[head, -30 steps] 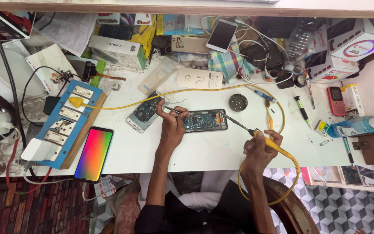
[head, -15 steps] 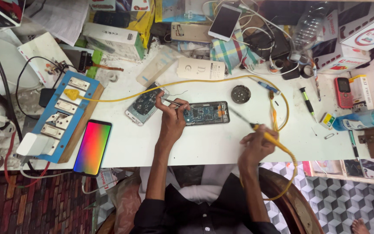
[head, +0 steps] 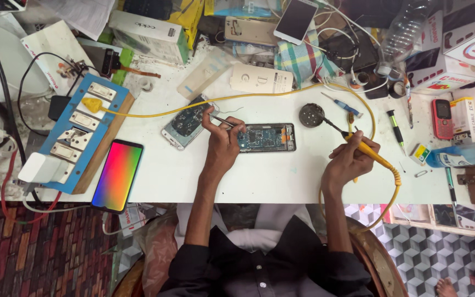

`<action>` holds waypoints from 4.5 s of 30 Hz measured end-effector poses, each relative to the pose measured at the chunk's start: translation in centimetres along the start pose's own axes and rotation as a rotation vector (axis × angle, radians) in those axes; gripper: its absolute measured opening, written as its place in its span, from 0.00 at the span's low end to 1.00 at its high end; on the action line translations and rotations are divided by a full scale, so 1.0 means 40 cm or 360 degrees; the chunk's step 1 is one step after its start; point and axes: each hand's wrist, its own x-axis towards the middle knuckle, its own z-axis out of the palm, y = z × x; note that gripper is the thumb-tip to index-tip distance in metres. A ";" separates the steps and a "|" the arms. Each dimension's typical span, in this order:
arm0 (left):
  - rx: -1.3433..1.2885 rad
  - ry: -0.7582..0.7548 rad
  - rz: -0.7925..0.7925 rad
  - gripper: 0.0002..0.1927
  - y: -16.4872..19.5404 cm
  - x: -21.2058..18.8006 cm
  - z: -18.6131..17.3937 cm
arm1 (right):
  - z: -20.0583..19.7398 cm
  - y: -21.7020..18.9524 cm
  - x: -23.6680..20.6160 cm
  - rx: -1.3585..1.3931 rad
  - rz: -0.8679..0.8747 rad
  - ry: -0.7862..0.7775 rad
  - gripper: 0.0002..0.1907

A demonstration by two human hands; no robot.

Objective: The person uses a soldering iron and tweezers to work on a smartphone motherboard placed on a white table. They repeatedly apply heat to specific points on the board while holding a thin wire with tweezers, likely for soldering or desoldering components.

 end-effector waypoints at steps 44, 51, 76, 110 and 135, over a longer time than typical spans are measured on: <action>-0.0048 0.0005 0.0000 0.30 -0.014 0.000 0.000 | 0.031 -0.028 0.052 -0.0187 -0.0214 -0.0236 0.14; -0.0024 -0.0019 -0.0055 0.30 -0.017 -0.002 -0.004 | 0.027 -0.025 0.068 -0.0239 -0.0229 -0.0251 0.12; -0.0023 0.0013 0.0019 0.30 -0.014 0.000 -0.001 | 0.031 -0.027 0.096 -0.0338 -0.0348 -0.0289 0.12; -0.0023 -0.0001 0.0007 0.29 0.009 -0.006 -0.004 | 0.036 -0.095 0.129 -0.0490 -0.0309 -0.0558 0.13; 0.0027 0.0010 0.0071 0.29 0.009 0.000 -0.002 | 0.011 -0.109 0.106 -0.0356 -0.0245 -0.0329 0.10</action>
